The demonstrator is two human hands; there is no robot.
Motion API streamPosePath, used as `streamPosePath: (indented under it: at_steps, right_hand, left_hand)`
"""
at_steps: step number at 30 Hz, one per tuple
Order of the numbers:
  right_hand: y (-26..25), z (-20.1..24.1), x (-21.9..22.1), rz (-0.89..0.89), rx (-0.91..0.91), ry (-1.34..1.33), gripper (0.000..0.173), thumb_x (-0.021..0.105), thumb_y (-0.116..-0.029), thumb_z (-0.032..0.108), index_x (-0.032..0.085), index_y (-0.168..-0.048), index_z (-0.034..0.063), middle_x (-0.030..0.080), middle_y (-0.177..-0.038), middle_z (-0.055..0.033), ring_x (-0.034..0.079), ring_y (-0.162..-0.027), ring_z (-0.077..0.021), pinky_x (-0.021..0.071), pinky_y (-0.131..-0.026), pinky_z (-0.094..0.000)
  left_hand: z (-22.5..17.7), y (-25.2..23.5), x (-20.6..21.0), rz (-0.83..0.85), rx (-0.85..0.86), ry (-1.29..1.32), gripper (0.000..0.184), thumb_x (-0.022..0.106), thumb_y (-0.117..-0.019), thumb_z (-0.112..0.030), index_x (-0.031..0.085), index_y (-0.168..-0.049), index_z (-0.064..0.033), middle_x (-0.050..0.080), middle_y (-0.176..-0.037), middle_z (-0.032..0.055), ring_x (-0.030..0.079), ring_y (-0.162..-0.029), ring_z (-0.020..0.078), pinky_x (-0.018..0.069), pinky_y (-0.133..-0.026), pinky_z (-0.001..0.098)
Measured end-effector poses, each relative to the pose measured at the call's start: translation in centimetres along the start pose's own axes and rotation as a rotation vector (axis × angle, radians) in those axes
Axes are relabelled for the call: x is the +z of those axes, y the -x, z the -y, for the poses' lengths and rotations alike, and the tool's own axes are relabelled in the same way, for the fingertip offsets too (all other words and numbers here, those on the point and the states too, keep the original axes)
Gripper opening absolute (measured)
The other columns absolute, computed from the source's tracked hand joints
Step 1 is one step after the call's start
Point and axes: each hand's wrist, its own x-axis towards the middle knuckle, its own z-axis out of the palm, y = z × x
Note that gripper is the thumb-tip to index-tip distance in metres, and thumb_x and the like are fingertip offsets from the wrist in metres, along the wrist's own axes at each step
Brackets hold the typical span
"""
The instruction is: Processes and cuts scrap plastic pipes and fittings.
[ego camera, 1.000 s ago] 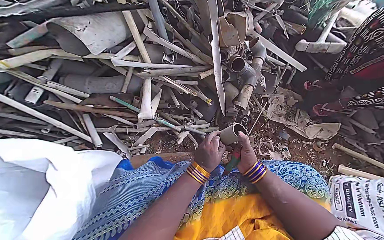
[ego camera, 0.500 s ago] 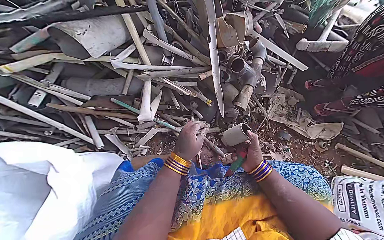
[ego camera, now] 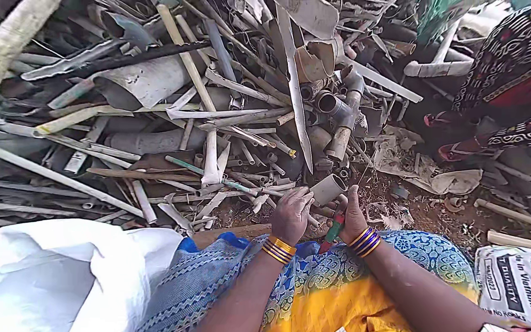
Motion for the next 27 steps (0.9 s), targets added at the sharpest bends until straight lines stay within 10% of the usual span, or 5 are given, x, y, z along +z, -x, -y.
streamPosePath:
  at_steps: [3,8,16,27]
  right_hand:
    - [0.1,0.2,0.5,-0.132,0.014,0.078,0.051,0.034,-0.1102,0.048,0.046,-0.142,0.0099,0.071,-0.113,-0.0135,0.071,-0.084,-0.0175,0.0496,-0.055,-0.0272]
    - [-1.5,-0.4,-0.2,-0.178,-0.089,0.075,0.026,0.061,-0.1044,0.025,0.055,-0.116,0.0017,0.063,-0.078,-0.0057,0.061,-0.061,-0.0096,0.0511,-0.053,-0.0239]
    - [-2.5,-0.5,-0.7,-0.192,-0.336,0.386,0.061,0.081,-0.0858,0.019,0.048,-0.133,-0.0018,0.064,-0.102,-0.0143,0.066,-0.079,-0.0158,0.0562,-0.067,-0.0313]
    - [-1.7,0.8,-1.1,0.07,-0.358,0.492,0.053,0.079,-0.0825,0.015,0.054,-0.127,0.001,0.065,-0.095,-0.0092,0.064,-0.076,-0.0117,0.0548,-0.066,-0.0276]
  left_hand:
    - [0.0,0.8,0.3,-0.033,0.306,-0.278,0.022,0.059,-0.0945,-0.006,0.079,-0.104,-0.0061,0.077,-0.113,0.0155,0.074,-0.109,0.0314,0.0539,-0.101,0.0462]
    - [-0.8,1.7,0.6,0.059,0.491,-0.224,0.023,0.055,-0.0967,-0.003,0.078,-0.104,-0.0014,0.077,-0.112,0.0164,0.074,-0.108,0.0299,0.0558,-0.099,0.0386]
    - [-1.9,1.9,1.0,0.05,0.065,-0.084,0.023,0.056,-0.0971,-0.004,0.073,-0.1,0.0106,0.076,-0.112,0.0219,0.076,-0.104,0.0351,0.0604,-0.092,0.0411]
    - [-2.0,-3.2,-3.9,0.299,-0.572,-0.045,0.029,0.057,-0.1052,-0.016,0.069,-0.114,0.0083,0.072,-0.102,0.0241,0.07,-0.1,0.0327,0.0512,-0.093,0.0492]
